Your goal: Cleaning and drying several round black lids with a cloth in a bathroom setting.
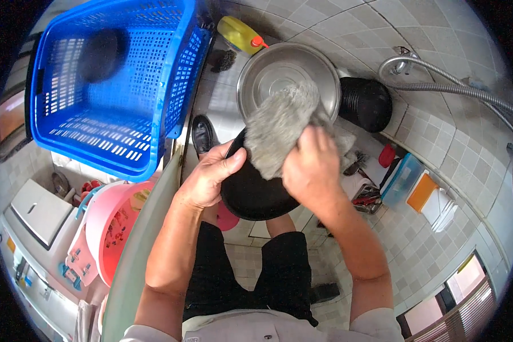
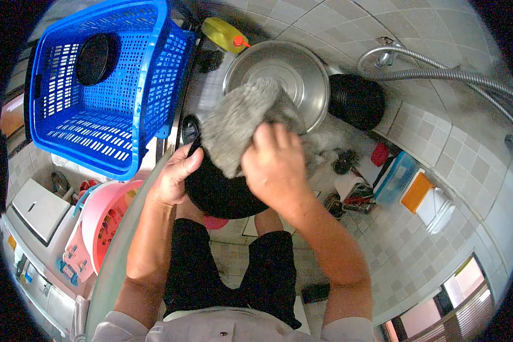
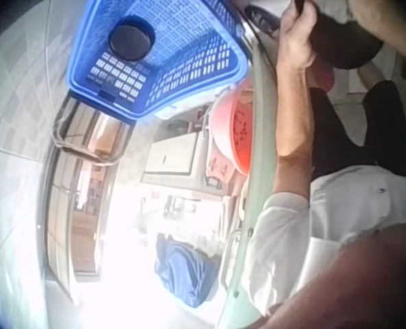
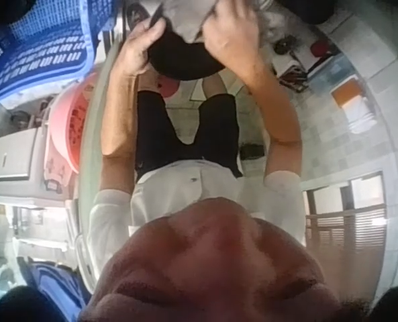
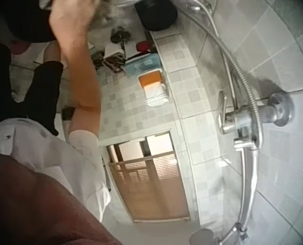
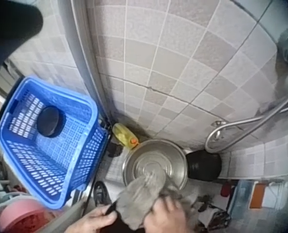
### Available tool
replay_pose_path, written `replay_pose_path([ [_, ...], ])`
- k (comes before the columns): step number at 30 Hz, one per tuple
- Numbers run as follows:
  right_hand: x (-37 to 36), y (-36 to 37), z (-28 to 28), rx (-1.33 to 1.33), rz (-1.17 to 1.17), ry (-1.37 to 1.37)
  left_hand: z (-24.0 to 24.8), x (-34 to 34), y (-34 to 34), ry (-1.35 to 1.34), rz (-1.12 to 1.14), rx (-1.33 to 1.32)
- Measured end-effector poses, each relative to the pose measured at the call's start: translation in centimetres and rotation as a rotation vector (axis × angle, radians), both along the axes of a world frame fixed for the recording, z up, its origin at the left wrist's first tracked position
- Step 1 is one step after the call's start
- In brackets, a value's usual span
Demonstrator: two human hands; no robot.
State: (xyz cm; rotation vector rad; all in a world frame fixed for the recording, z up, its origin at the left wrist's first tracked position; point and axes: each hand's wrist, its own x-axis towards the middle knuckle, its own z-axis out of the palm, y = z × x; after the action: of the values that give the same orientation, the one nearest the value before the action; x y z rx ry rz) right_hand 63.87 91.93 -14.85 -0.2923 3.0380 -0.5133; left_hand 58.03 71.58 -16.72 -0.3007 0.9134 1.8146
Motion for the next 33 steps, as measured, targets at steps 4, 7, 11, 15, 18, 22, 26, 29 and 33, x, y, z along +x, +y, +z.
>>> replay_pose_path([
  [4, 1.3, 2.8, -0.2, 0.202, -0.171, -0.157, -0.8, 0.2, -1.3, -0.068, 0.042, -0.006],
  [7, 3.3, 1.8, -0.1, 0.177, -0.192, -0.427, -0.9, 0.3, -1.1, 0.005, 0.202, -0.026],
  [11, 3.6, -0.2, 0.7, -0.075, -0.110, -0.685, -1.5, 0.4, -0.2, 0.021, 0.326, -0.031],
  [15, 4.1, -3.1, 0.2, -0.559, -0.059, -0.706, -2.2, 0.7, 0.7, 0.030, 0.418, -0.041],
  [18, 4.2, -4.2, -0.3, -0.720, -0.066, -0.557, -2.4, 0.6, 0.8, 0.043, 0.416, -0.037],
  [22, 5.6, -1.2, -1.0, -0.256, -0.168, -0.621, -2.7, 0.5, -0.6, 0.018, 0.433, -0.083],
  [26, 2.6, 1.0, -1.5, -0.054, -0.350, -0.413, -2.0, 0.8, -0.7, -0.001, 0.297, -0.107],
  [29, -0.4, 0.1, -0.5, -0.056, -0.282, -0.242, -1.6, 0.7, 0.1, -0.064, 0.064, -0.119],
  [33, -0.3, -1.3, -1.8, -0.154, 0.081, 0.015, -1.8, 0.5, 0.8, -0.016, 0.031, -0.119],
])
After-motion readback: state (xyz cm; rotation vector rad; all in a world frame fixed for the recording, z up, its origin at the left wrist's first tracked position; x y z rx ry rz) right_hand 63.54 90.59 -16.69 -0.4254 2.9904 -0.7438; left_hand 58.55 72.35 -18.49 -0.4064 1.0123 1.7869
